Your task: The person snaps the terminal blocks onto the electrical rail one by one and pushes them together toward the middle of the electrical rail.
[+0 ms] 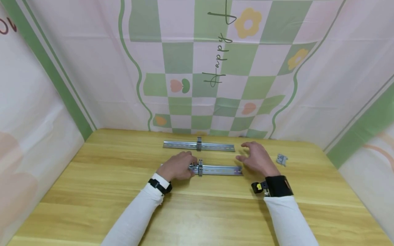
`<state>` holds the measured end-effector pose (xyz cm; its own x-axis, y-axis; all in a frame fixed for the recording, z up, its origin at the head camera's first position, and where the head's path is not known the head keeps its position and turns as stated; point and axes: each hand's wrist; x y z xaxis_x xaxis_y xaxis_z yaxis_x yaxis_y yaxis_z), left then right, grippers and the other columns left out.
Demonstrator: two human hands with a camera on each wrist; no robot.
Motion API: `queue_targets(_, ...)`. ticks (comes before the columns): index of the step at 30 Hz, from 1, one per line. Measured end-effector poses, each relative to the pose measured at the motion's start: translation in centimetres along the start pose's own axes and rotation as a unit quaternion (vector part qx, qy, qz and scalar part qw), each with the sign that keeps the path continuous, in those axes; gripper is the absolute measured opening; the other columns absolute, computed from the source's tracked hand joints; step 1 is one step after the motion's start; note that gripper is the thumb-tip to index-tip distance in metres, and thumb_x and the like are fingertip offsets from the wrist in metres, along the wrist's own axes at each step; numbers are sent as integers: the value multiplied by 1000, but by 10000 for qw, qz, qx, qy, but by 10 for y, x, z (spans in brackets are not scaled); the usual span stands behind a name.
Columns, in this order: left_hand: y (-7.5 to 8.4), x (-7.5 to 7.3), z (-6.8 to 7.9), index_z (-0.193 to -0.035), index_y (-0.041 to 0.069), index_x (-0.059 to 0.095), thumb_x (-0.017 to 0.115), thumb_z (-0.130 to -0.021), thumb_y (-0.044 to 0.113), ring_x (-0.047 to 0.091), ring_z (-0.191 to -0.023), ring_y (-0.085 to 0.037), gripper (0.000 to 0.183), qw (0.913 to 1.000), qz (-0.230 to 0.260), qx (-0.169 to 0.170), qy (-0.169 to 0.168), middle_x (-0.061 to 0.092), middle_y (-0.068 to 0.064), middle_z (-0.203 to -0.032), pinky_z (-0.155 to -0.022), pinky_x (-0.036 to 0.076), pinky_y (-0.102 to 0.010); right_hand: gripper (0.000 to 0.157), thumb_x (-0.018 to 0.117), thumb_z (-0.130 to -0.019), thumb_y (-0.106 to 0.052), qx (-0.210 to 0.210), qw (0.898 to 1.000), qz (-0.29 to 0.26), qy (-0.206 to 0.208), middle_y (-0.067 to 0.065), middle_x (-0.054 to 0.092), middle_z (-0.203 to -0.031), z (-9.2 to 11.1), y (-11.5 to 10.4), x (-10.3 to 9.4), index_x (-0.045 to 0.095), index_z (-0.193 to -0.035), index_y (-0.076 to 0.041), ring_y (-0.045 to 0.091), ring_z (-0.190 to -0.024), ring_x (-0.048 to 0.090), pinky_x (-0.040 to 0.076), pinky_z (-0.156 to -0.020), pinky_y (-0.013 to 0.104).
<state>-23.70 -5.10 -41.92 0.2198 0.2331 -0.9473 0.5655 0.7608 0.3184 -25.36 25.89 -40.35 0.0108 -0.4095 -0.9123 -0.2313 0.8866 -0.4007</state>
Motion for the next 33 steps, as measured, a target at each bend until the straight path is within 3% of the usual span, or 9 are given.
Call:
queue_targets(24,0,0,0,-119,16,61,67,-79,29,49,-92,-13,42,10000,-5,-17,-5,53,4,-103,-76,43,-27,62,63,-82,-38,195,9977,590,264,30,42,-129,5,23,-4,48,-125,3,48,-119,34,25,-98,57)
queue_targets(33,0,0,1,-119,15,60,67,-79,29,50,-92,-12,44,10000,12,37,5,54,4,-104,-76,43,-26,51,57,-86,-26,267,9967,657,401,31,44,-126,8,36,-8,47,-125,5,50,-116,35,26,-96,59)
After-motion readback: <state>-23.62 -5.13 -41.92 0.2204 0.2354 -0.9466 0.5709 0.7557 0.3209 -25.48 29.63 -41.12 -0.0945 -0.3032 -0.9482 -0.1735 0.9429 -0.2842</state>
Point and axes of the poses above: each hand's wrist, its own z-axis away from the middle knuckle, its own x-axis out of the palm, y = z × x
